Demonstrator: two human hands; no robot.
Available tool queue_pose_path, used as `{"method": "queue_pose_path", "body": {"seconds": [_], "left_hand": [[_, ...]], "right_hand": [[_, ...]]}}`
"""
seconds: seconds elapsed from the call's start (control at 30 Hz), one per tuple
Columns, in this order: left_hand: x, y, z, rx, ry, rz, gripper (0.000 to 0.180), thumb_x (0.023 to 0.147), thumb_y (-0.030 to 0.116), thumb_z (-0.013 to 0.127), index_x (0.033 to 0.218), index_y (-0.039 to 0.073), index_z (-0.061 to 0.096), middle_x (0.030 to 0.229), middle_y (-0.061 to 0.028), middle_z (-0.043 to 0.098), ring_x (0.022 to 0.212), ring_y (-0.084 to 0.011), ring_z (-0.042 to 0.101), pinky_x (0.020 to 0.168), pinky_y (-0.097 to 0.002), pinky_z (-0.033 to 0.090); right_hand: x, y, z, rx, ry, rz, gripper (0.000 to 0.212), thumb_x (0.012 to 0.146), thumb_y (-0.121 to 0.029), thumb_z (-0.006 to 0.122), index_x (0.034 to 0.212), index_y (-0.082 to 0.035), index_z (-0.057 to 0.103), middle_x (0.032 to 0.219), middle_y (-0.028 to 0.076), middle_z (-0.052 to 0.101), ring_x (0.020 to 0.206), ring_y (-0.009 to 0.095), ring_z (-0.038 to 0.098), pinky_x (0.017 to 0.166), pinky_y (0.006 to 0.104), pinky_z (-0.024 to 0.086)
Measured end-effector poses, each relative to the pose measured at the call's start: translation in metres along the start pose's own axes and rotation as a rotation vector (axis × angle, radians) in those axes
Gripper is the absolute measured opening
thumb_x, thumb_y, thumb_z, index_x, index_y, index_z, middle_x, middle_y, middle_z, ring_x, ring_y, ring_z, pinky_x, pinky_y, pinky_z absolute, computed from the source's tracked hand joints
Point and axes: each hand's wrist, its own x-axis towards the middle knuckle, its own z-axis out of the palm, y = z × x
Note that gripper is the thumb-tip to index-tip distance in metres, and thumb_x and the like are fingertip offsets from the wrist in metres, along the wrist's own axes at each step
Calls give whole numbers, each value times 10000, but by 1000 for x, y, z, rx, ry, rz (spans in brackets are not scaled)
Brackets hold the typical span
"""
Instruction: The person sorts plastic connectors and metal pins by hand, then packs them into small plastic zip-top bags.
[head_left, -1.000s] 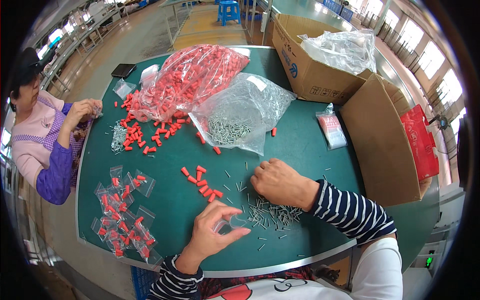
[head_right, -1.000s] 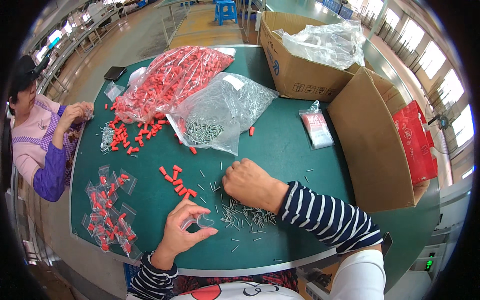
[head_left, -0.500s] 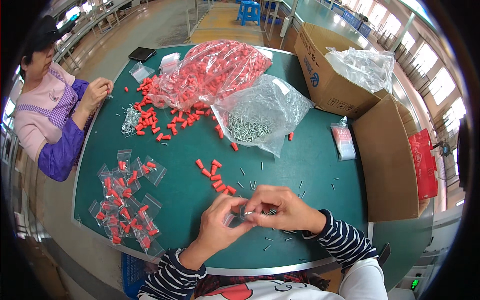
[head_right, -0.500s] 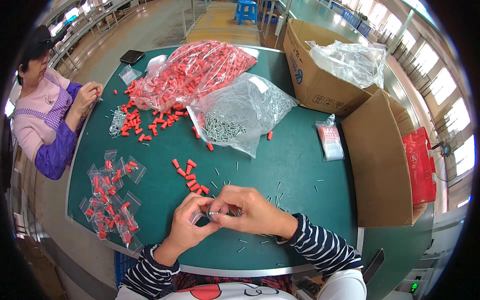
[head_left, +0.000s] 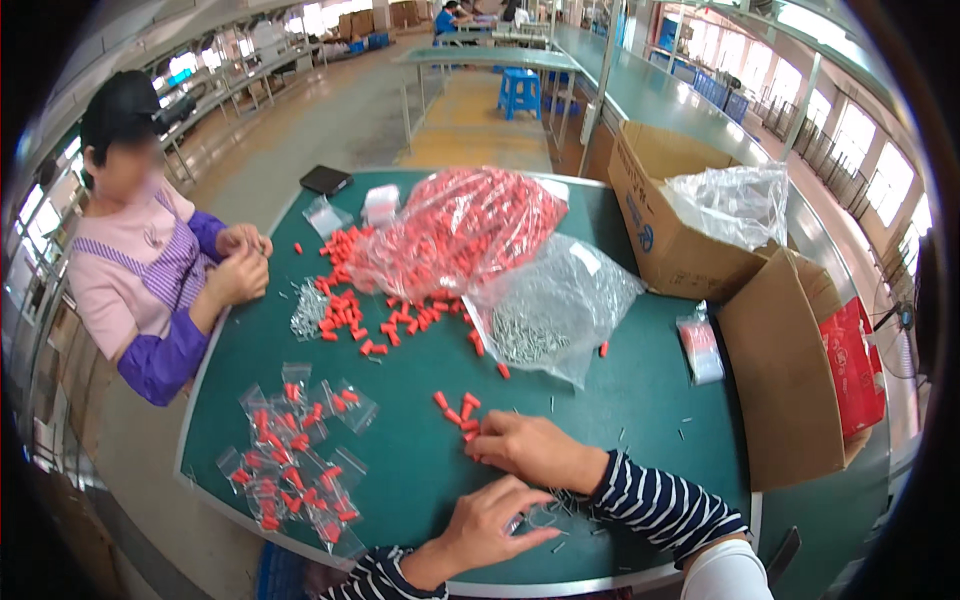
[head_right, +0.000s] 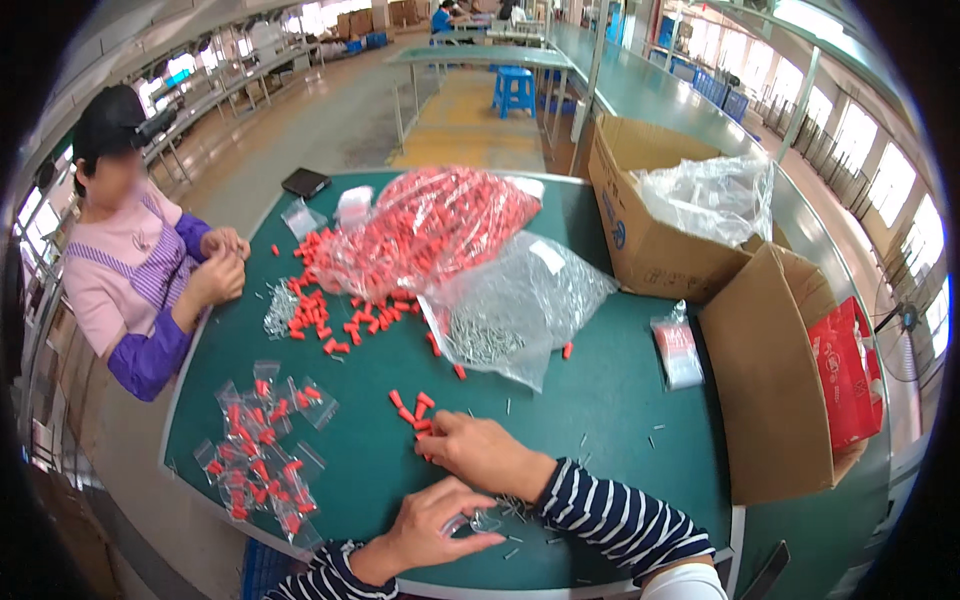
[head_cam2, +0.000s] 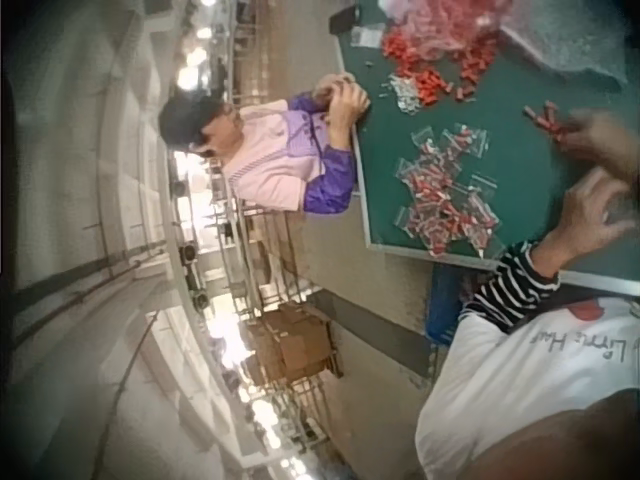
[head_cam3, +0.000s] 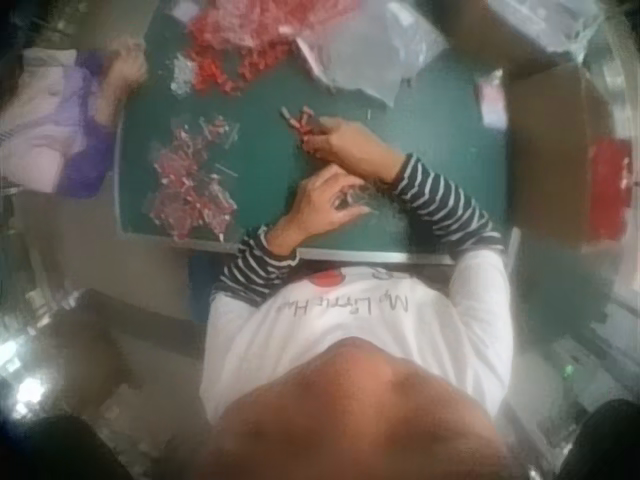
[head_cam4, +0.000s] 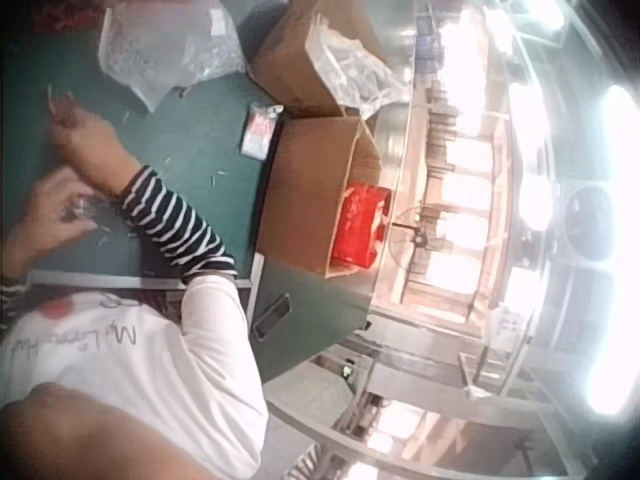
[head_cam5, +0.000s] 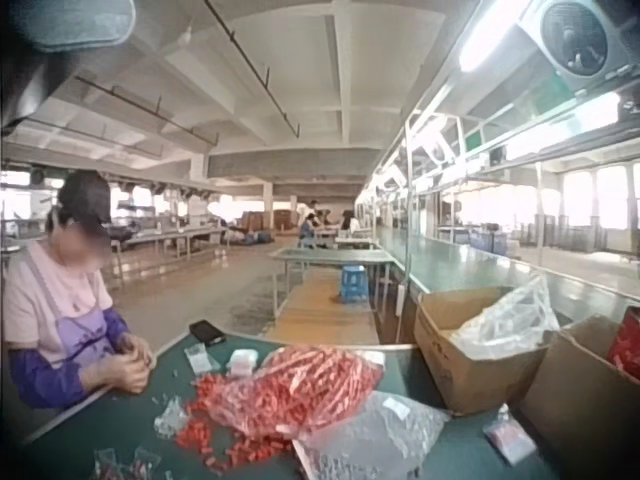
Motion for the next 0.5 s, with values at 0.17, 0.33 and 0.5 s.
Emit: {"method": "queue_pose_path", "body": {"seconds": [0.17,0.33,0.5], "left_hand": [[2,0,0,-38,-12,-57,375,696,259,864,981,96,683,827,-28,625,675,-162,635,598,-285,525],[4,-3,-2,-27,10,-43,395,663,234,891,953,72,677,809,-38,617,660,-153,624,572,-274,515],[4,-5,0,-76,58,-100,411,645,187,902,961,62,671,797,-40,587,652,-137,571,563,-261,482]], "right_hand": [[3,-1,2,-85,-28,-10,207,787,-113,651,991,-80,646,959,107,571,863,283,638,677,381,544],[3,-3,-7,-178,-108,-81,209,787,-146,628,970,-48,654,912,164,557,835,316,639,707,389,548],[-7,8,-9,-118,-78,-46,199,785,-129,640,972,-61,641,914,144,550,826,305,632,691,391,533]]}}
